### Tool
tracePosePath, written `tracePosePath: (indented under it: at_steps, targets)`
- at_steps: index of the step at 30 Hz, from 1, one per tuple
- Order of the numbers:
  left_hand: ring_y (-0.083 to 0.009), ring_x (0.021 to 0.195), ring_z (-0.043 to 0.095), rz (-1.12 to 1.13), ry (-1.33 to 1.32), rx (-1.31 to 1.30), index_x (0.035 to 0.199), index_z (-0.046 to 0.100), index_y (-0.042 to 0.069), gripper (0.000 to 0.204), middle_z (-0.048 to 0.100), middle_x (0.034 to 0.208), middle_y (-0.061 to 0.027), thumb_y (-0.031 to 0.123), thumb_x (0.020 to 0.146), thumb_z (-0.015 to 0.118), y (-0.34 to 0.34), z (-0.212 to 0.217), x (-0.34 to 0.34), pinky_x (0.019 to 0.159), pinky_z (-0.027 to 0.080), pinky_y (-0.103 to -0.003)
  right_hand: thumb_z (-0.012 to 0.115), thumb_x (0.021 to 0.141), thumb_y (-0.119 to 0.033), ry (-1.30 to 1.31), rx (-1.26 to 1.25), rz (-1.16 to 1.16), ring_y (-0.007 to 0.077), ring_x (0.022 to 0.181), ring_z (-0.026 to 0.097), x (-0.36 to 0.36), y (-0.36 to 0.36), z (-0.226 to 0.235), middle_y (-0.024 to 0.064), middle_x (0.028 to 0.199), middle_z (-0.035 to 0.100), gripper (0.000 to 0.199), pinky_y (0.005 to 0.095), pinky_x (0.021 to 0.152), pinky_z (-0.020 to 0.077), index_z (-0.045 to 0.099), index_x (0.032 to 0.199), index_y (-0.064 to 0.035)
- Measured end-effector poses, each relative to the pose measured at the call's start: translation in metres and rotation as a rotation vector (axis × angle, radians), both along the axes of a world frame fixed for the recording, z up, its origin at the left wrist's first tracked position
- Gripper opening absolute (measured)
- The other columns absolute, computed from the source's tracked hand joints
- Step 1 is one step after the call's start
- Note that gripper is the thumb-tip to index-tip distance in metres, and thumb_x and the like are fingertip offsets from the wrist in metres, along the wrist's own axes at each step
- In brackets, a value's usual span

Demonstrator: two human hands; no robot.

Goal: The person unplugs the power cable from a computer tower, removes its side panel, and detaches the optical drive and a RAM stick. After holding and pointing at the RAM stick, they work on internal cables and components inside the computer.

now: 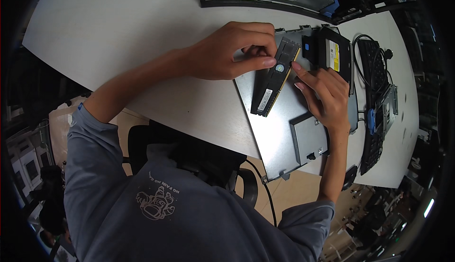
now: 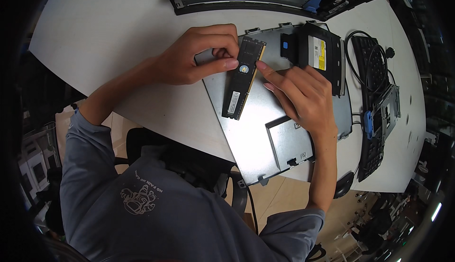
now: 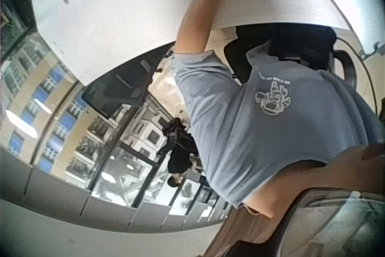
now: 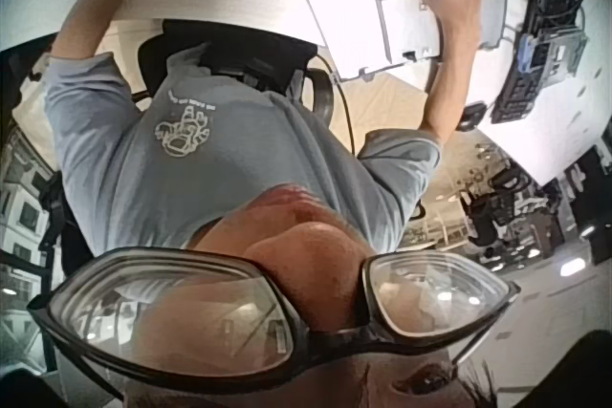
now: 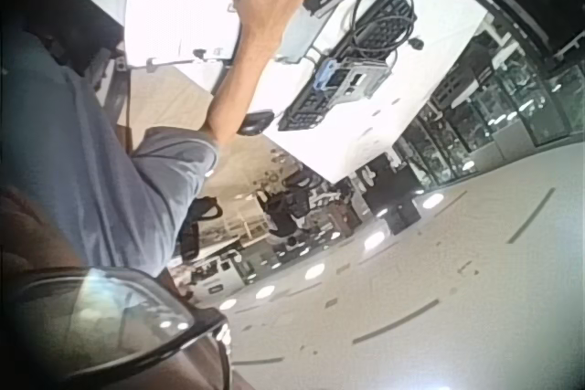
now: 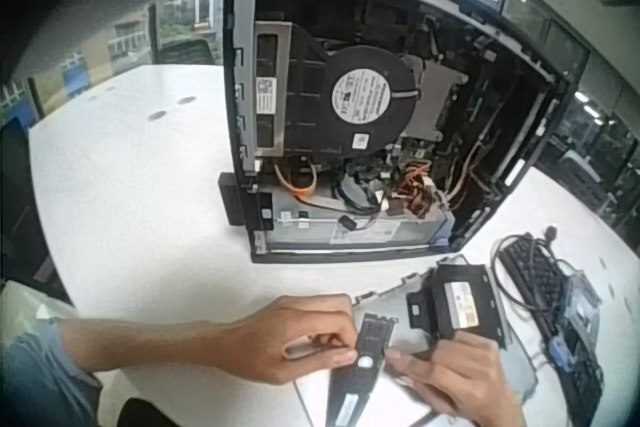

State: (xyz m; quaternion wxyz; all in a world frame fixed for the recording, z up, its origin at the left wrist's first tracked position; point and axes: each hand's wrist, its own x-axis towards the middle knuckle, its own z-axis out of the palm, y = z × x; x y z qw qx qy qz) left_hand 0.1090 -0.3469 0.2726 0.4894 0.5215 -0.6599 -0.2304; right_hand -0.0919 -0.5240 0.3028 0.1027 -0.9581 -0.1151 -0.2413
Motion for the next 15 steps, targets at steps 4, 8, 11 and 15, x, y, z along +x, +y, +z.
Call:
tracePosePath:
  at_steps: [4, 8, 11, 15]
  targets:
    - [-0.0139, 0.075, 0.051, 0.004, -0.004, 0.011, 0.089, 0.061, 0.003, 0.008, 0.053, 0.087, -0.0049, 0.009, 0.094, 0.064, 0.0001, -0.0002, -0.0002, 0.067, 0.042, -0.029, 0.081, 0.075, -0.014, 0.003, 0.000, -0.002, 0.0148, 0.054, 0.047, -0.0010, -0.0005, -0.0007, -0.0010, 0.061, 0.047, 0.037, 0.0301, 0.052, 0.0390, 0.075, 0.112, -0.0138]
    - [-0.0135, 0.074, 0.051, 0.002, 0.002, 0.008, 0.089, 0.061, 0.003, 0.009, 0.052, 0.087, -0.0048, 0.009, 0.094, 0.064, -0.0005, -0.0001, -0.0004, 0.066, 0.042, -0.029, 0.081, 0.075, -0.014, 0.000, -0.003, -0.004, 0.0147, 0.054, 0.047, -0.0007, -0.0002, 0.0002, -0.0011, 0.061, 0.048, 0.037, 0.0299, 0.053, 0.0391, 0.075, 0.111, -0.0136]
    - [-0.0135, 0.075, 0.051, 0.000, 0.001, 0.000, 0.089, 0.061, 0.002, 0.010, 0.052, 0.087, -0.0048, 0.010, 0.094, 0.065, -0.0005, 0.0007, -0.0005, 0.067, 0.042, -0.029, 0.081, 0.075, -0.014, -0.003, 0.000, -0.001, 0.0145, 0.054, 0.047, -0.0009, -0.0002, 0.0001, -0.0011, 0.061, 0.048, 0.036, 0.0298, 0.053, 0.0394, 0.075, 0.110, -0.0134]
    - [-0.0136, 0.075, 0.052, 0.000, 0.003, 0.013, 0.089, 0.061, 0.002, 0.010, 0.052, 0.087, -0.0049, 0.010, 0.095, 0.065, -0.0002, 0.0009, -0.0007, 0.067, 0.043, -0.029, 0.081, 0.075, -0.014, -0.011, -0.001, 0.002, 0.0142, 0.054, 0.048, -0.0006, -0.0003, -0.0003, -0.0012, 0.061, 0.049, 0.035, 0.0294, 0.052, 0.0395, 0.075, 0.110, -0.0133]
